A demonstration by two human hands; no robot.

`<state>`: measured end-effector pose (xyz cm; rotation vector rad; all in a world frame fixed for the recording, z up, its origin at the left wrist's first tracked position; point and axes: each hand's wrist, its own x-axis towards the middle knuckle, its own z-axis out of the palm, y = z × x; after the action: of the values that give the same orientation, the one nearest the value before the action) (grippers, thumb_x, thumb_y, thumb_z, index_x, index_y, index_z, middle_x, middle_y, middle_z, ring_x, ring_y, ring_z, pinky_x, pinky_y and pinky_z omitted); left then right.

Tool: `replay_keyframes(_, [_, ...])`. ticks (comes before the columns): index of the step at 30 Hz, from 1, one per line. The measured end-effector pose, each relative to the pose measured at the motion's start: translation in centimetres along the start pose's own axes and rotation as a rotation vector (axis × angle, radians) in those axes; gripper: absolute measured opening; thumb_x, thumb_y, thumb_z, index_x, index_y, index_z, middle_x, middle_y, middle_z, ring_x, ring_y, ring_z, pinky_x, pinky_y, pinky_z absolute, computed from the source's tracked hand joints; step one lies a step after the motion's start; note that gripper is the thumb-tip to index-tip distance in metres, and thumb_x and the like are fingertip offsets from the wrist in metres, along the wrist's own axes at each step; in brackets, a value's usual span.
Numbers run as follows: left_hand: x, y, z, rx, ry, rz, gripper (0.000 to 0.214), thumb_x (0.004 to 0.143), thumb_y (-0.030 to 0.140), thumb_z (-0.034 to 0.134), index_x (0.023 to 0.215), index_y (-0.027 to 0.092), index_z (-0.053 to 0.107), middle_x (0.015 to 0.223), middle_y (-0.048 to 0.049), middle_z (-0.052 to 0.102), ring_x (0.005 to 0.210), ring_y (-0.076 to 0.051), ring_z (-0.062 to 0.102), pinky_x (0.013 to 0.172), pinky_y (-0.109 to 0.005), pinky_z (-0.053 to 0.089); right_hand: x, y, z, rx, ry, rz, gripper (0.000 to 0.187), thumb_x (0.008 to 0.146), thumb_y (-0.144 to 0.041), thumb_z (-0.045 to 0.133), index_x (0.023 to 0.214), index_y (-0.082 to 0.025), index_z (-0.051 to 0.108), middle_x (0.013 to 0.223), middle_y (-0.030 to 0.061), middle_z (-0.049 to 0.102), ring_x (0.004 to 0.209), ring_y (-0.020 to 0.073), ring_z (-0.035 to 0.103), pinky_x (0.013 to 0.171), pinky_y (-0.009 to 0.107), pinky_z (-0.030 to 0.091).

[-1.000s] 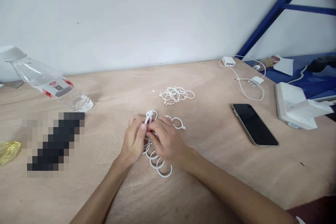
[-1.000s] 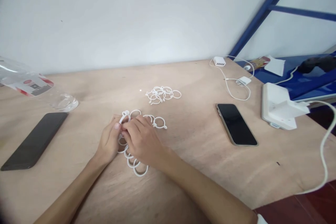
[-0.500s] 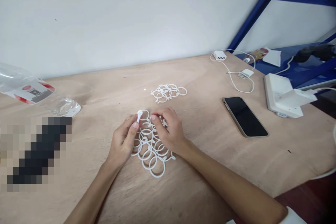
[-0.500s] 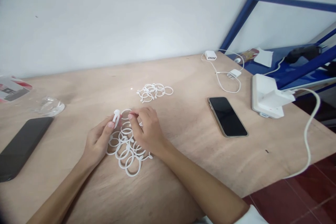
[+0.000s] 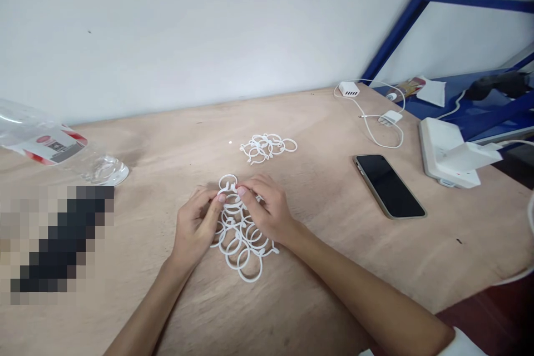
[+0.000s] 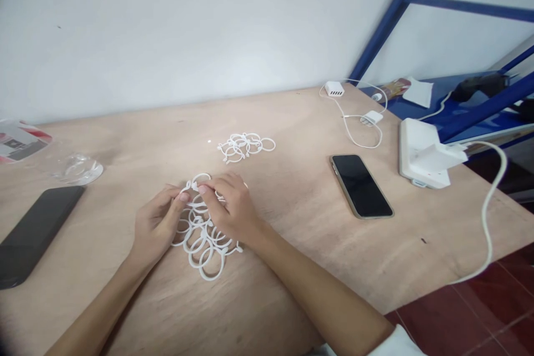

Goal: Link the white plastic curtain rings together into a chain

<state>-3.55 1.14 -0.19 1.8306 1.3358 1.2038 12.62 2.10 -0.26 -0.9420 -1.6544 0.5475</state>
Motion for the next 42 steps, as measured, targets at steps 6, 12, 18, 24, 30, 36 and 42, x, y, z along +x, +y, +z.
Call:
replay_keyframes(6, [0.0, 0.2, -0.2, 0.01, 0.056, 0.015, 0.021, 0.089, 0.029, 0.056, 0.075, 0.017, 0.066, 0.068, -0.0004, 0.059, 0.066, -0.014, 0.053, 0.063, -0.026, 0.042, 0.0, -0.4, -0.2, -0.037, -0.033, -0.173, 0.011, 0.086, -0.016, 0.053, 0.084, -0.019, 0.064, 0.076, 0.0046, 0.067, 0.07, 0.0168, 0.058, 0.071, 0.034, 0.049])
replay_keyframes(12, [0.0, 0.3, -0.3, 0.119, 0.096, 0.093, 0.021, 0.088, 0.033, 0.056, 0.077, 0.019, 0.067, 0.067, -0.0016, 0.061, 0.069, -0.017, 0.052, 0.067, -0.03, 0.042, 0.0, -0.6, -0.2, -0.06, -0.002, -0.126, 0.009, 0.082, -0.018, 0.057, 0.077, -0.02, 0.064, 0.06, 0.0003, 0.06, 0.057, 0.0136, 0.053, 0.059, 0.028, 0.047])
replay_keyframes(18, [0.0, 0.3, -0.4, 0.045, -0.009, 0.057, 0.038, 0.093, 0.046, 0.045, 0.079, 0.018, 0.066, 0.076, -0.005, 0.063, 0.079, -0.02, 0.056, 0.075, -0.032, 0.044, -0.2, -0.5, 0.2, -0.009, -0.007, 0.089, 0.019, 0.088, -0.023, 0.055, 0.075, -0.018, 0.068, 0.062, 0.0006, 0.063, 0.056, 0.0125, 0.053, 0.058, 0.027, 0.044])
replay_keyframes(24, [0.2, 0.3, -0.4, 0.009, -0.182, 0.06, 0.061, 0.091, 0.065, 0.028, 0.09, 0.017, 0.066, 0.084, -0.0083, 0.063, 0.087, -0.024, 0.052, 0.082, -0.038, 0.04, -0.6, -0.9, 0.7, 0.055, -0.092, 0.09, 0.018, 0.092, -0.021, 0.051, 0.088, -0.017, 0.068, 0.071, 0.0021, 0.066, 0.066, 0.0138, 0.058, 0.064, 0.026, 0.046])
replay_keyframes(30, [0.3, 0.3, -0.2, 0.038, -0.239, -0.013, 0.075, 0.09, 0.068, 0.01, 0.081, 0.02, 0.066, 0.077, -0.0076, 0.061, 0.077, -0.025, 0.05, 0.076, -0.039, 0.038, -0.7, -0.8, 0.9, 0.016, -0.044, 0.077, 0.015, 0.092, -0.019, 0.051, 0.091, -0.019, 0.066, 0.077, 0.0033, 0.067, 0.076, 0.0161, 0.061, 0.073, 0.029, 0.048])
replay_keyframes(36, [0.3, -0.1, 0.0, 0.051, -0.203, -0.06, 0.06, 0.092, 0.061, 0.016, 0.066, 0.022, 0.053, 0.069, -0.0037, 0.054, 0.07, -0.022, 0.045, 0.071, -0.037, 0.035, -0.9, -0.2, 1.1, -0.095, -0.05, 0.03, 0.015, 0.09, -0.019, 0.055, 0.091, -0.021, 0.07, 0.088, 0.006, 0.063, 0.087, 0.0185, 0.058, 0.078, 0.033, 0.049])
replay_keyframes(42, [0.3, -0.3, -0.2, 0.078, -0.186, -0.008, 0.046, 0.092, 0.05, 0.021, 0.064, 0.022, 0.045, 0.065, -0.0019, 0.052, 0.068, -0.021, 0.042, 0.072, -0.036, 0.034, -0.7, -0.3, 0.9, -0.076, -0.007, 0.084, 0.016, 0.089, -0.018, 0.055, 0.091, -0.021, 0.07, 0.085, 0.0051, 0.065, 0.087, 0.0187, 0.059, 0.08, 0.034, 0.049])
